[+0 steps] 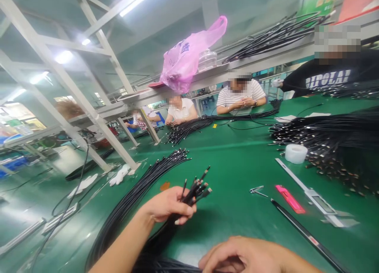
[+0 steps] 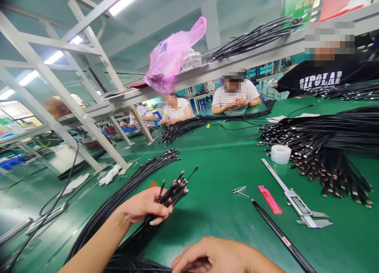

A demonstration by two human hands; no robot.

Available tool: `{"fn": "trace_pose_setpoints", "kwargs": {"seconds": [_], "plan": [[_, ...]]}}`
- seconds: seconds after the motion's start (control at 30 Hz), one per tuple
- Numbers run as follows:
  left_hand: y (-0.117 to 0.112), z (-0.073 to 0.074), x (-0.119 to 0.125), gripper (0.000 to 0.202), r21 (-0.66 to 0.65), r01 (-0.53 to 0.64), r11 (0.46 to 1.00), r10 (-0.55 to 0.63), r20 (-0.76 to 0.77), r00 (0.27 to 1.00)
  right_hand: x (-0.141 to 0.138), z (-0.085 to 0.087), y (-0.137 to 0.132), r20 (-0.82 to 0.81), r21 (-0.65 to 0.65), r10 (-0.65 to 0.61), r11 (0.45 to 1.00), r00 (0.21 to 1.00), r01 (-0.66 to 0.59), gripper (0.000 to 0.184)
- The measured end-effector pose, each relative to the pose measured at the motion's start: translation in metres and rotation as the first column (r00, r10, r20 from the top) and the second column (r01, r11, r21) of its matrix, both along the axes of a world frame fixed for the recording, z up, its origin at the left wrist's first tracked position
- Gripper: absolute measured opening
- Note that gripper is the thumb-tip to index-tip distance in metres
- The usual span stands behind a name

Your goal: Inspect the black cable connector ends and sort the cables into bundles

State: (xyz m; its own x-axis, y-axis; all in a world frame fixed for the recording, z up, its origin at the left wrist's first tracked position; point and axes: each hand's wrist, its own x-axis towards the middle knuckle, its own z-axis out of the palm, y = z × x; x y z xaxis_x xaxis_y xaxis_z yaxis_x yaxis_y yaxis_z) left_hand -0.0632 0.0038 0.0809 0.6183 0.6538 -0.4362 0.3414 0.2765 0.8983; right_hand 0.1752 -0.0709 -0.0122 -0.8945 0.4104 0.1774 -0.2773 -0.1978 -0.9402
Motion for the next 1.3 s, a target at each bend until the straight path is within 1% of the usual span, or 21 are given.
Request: {"fn": "trace_pose_setpoints", "kwargs": {"seconds": [0.07, 0.13, 0.17, 0.23, 0.3, 0.33, 0.4, 0.43, 0.47, 0.5, 0.57, 0.63, 0.7, 0.8, 0.9, 0.97, 1.13, 1.3], "plan": [[0.004, -0.008, 0.015, 0.028, -0.074, 0.098, 0.992, -0.103, -0.055, 0.993, 0.002, 0.000, 0.001, 0.061, -0.003, -0.061, 0.998, 0.996, 0.061, 0.044], [0.008, -0.020, 0.027, 0.032, -0.112, 0.128, 0.985, -0.138, -0.084, 0.987, 0.005, 0.000, 0.006, 0.126, 0.024, -0.177, 0.984, 0.976, 0.175, 0.042], [0.009, -0.028, 0.031, 0.034, -0.107, 0.109, 0.988, -0.118, -0.087, 0.989, 0.006, -0.002, 0.010, 0.151, 0.031, -0.246, 0.969, 0.957, 0.244, 0.040], [0.010, -0.043, 0.035, 0.040, -0.075, 0.022, 0.997, -0.027, -0.075, 0.997, 0.011, -0.006, 0.020, 0.195, -0.001, -0.384, 0.920, 0.903, 0.391, 0.036], [0.010, -0.054, 0.036, 0.044, -0.049, -0.073, 0.996, 0.071, -0.053, 0.996, 0.017, -0.012, 0.032, 0.235, -0.076, -0.506, 0.842, 0.830, 0.535, 0.035], [0.009, -0.059, 0.035, 0.045, -0.048, -0.108, 0.993, 0.106, -0.043, 0.993, 0.020, -0.015, 0.037, 0.247, -0.113, -0.567, 0.789, 0.786, 0.604, 0.036], [0.007, -0.063, 0.035, 0.046, -0.055, -0.145, 0.988, 0.144, -0.028, 0.989, 0.025, -0.019, 0.045, 0.245, -0.173, -0.678, 0.673, 0.693, 0.719, 0.038], [0.006, -0.065, 0.035, 0.045, -0.059, -0.152, 0.987, 0.151, -0.023, 0.988, 0.027, -0.020, 0.047, 0.233, -0.199, -0.717, 0.626, 0.656, 0.754, 0.040], [0.005, -0.065, 0.036, 0.044, -0.062, -0.153, 0.986, 0.152, -0.019, 0.988, 0.028, -0.021, 0.049, 0.220, -0.218, -0.740, 0.598, 0.635, 0.772, 0.043], [0.003, -0.065, 0.036, 0.043, -0.063, -0.148, 0.987, 0.147, -0.016, 0.989, 0.029, -0.021, 0.049, 0.210, -0.227, -0.744, 0.594, 0.634, 0.772, 0.046], [0.000, -0.064, 0.038, 0.040, -0.063, -0.135, 0.989, 0.135, -0.009, 0.991, 0.028, -0.022, 0.047, 0.208, -0.202, -0.717, 0.634, 0.666, 0.746, 0.049], [-0.003, -0.063, 0.040, 0.037, -0.068, -0.115, 0.991, 0.115, 0.000, 0.993, 0.026, -0.024, 0.043, 0.228, -0.140, -0.688, 0.677, 0.689, 0.722, 0.047], [-0.005, -0.063, 0.041, 0.032, -0.068, -0.087, 0.994, 0.089, 0.016, 0.996, 0.025, -0.026, 0.038, 0.257, -0.066, -0.681, 0.696, 0.686, 0.715, 0.043], [-0.008, -0.062, 0.041, 0.024, -0.034, -0.057, 0.998, 0.058, 0.018, 0.998, 0.026, -0.027, 0.033, 0.301, 0.038, -0.692, 0.696, 0.656, 0.717, 0.034], [-0.008, -0.061, 0.042, 0.022, 0.004, -0.053, 0.999, 0.053, -0.024, 0.998, 0.029, -0.028, 0.031, 0.319, 0.097, -0.711, 0.682, 0.627, 0.725, 0.031], [-0.008, -0.061, 0.043, 0.022, 0.007, -0.070, 0.998, 0.070, -0.034, 0.997, 0.029, -0.027, 0.031, 0.326, 0.114, -0.716, 0.677, 0.617, 0.727, 0.032], [-0.007, -0.064, 0.044, 0.025, -0.054, -0.143, 0.988, 0.144, 0.021, 0.989, 0.030, -0.026, 0.030, 0.341, 0.145, -0.717, 0.679, 0.608, 0.719, 0.031], [-0.007, -0.065, 0.043, 0.024, -0.017, -0.115, 0.993, 0.115, 0.009, 0.993, 0.030, -0.027, 0.028, 0.354, 0.201, -0.725, 0.676, 0.591, 0.709, 0.031]]}}
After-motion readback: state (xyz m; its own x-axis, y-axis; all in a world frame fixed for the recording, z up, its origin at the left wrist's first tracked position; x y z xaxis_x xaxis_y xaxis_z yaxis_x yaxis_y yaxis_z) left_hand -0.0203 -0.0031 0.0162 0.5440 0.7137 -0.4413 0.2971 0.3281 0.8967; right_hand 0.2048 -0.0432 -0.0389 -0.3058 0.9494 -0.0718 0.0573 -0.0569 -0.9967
